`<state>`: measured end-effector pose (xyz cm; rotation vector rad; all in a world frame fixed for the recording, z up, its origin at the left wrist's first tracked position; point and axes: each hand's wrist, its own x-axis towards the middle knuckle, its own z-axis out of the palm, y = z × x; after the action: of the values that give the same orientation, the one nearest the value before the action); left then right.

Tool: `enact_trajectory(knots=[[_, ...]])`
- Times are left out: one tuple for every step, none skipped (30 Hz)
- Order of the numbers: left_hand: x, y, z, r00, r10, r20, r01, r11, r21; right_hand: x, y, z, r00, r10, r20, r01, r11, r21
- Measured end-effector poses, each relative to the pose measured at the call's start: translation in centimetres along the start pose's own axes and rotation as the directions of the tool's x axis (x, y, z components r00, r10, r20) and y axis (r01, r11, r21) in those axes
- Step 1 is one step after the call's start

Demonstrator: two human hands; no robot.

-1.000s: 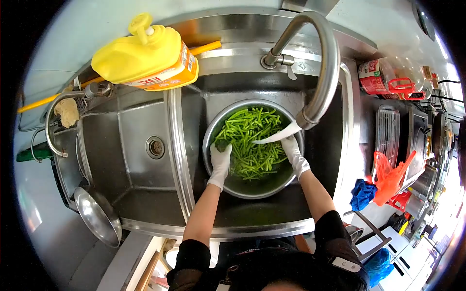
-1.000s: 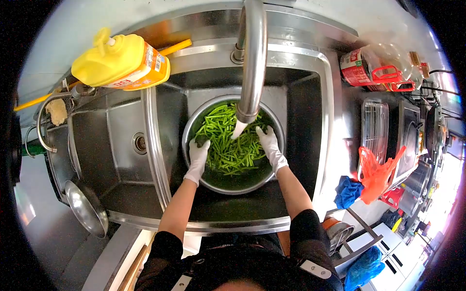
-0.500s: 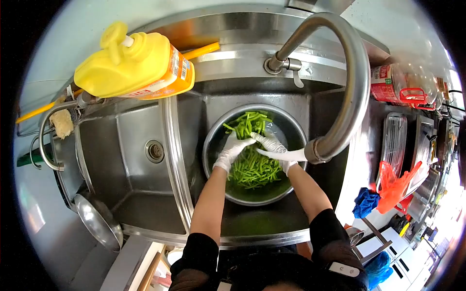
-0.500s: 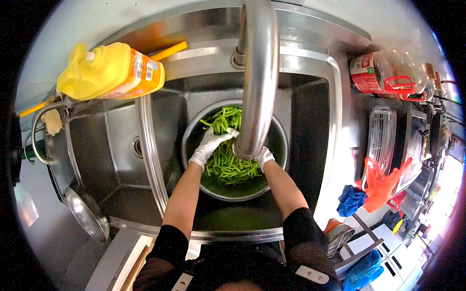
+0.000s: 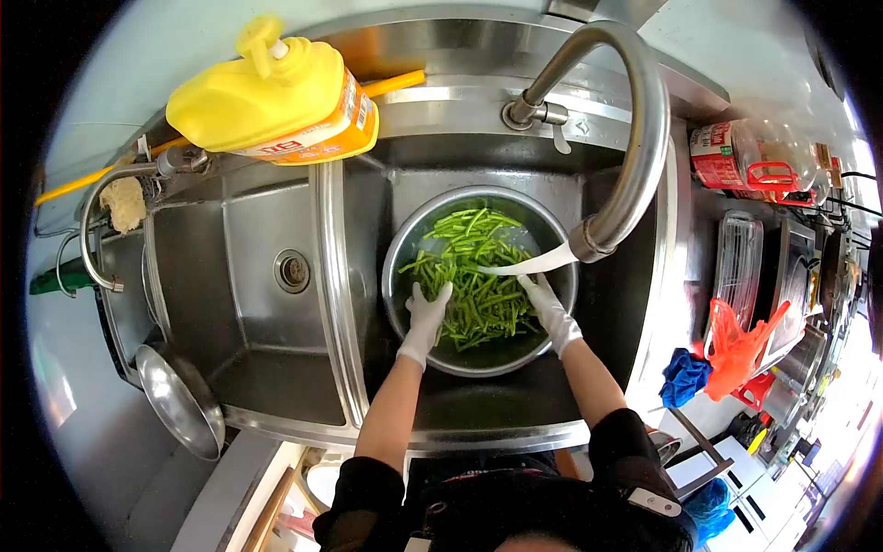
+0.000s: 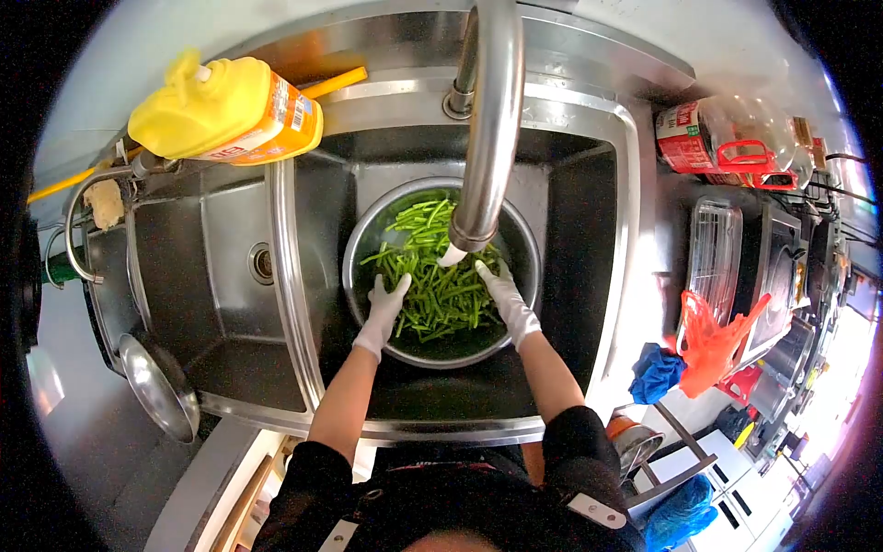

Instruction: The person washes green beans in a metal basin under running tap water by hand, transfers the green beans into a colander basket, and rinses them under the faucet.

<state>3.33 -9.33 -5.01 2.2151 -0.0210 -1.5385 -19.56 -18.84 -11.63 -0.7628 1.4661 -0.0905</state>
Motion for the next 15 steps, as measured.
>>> enact_trajectory(knots=[[1.4,0.1,0.2,0.996,-0.049,0.07,0.047,0.998,0.034,1.3,0.9,1.0,0.999,0.045,0.027,-0.047,0.994,0.095],[5.9,-3.6,1.8,0.992,-0.016,0.125,0.029,0.995,-0.098,3.7,3.0,2.2,0.998,0.018,0.058,-0.027,0.985,0.168],[4.2,-1.8,1.8,0.977,0.059,0.206,-0.03,0.99,-0.141,4.0,2.6,3.3,0.976,-0.203,0.085,0.218,0.939,-0.264],[2.2,0.0,2.0,0.95,0.13,0.284,-0.078,0.979,-0.187,1.0,-0.9,4.5,0.97,-0.208,0.125,0.238,0.917,-0.321],[2.5,0.0,2.3,0.929,0.175,0.326,-0.084,0.958,-0.275,1.6,-0.7,4.5,0.955,-0.206,0.213,0.242,0.957,-0.162],[2.4,0.3,2.0,0.897,0.257,0.361,-0.145,0.94,-0.309,2.2,-0.6,4.3,0.929,-0.219,0.3,0.229,0.973,0.001],[1.9,0.9,1.5,0.857,0.338,0.39,-0.204,0.916,-0.346,0.4,-2.7,4.2,0.923,-0.247,0.297,0.219,0.968,0.124],[1.0,1.6,0.9,0.809,0.418,0.413,-0.259,0.885,-0.387,-1.7,-5.0,4.1,0.916,-0.274,0.294,0.206,0.948,0.244],[-0.6,3.0,0.1,0.804,0.442,0.398,-0.313,0.883,-0.348,-2.6,-6.0,3.6,0.894,-0.296,0.336,0.214,0.941,0.261],[-1.3,3.4,-0.5,0.8,0.448,0.4,-0.367,0.892,-0.264,-2.8,-6.6,2.6,0.868,-0.325,0.375,0.229,0.933,0.278],[-1.5,2.9,-0.6,0.783,0.508,0.359,-0.451,0.861,-0.234,-3.0,-6.9,1.7,0.877,-0.255,0.407,0.154,0.952,0.265],[-1.8,2.5,-0.7,0.759,0.567,0.32,-0.531,0.824,-0.199,-3.0,-7.2,1.1,0.86,-0.308,0.406,0.247,0.949,0.197],[-1.6,2.4,-1.2,0.667,0.662,0.342,-0.715,0.697,0.047,-2.8,-7.3,0.2,0.893,-0.302,0.332,0.306,0.951,0.041],[-1.5,2.2,-1.6,0.697,0.604,0.386,-0.713,0.529,0.46,-2.5,-7.5,-0.5,0.916,-0.307,0.258,0.346,0.931,-0.119],[-2.0,3.1,-1.6,0.788,0.533,0.308,-0.6,0.557,0.574,-2.8,-8.6,-0.8,0.924,-0.345,0.162,0.377,0.892,-0.25]])
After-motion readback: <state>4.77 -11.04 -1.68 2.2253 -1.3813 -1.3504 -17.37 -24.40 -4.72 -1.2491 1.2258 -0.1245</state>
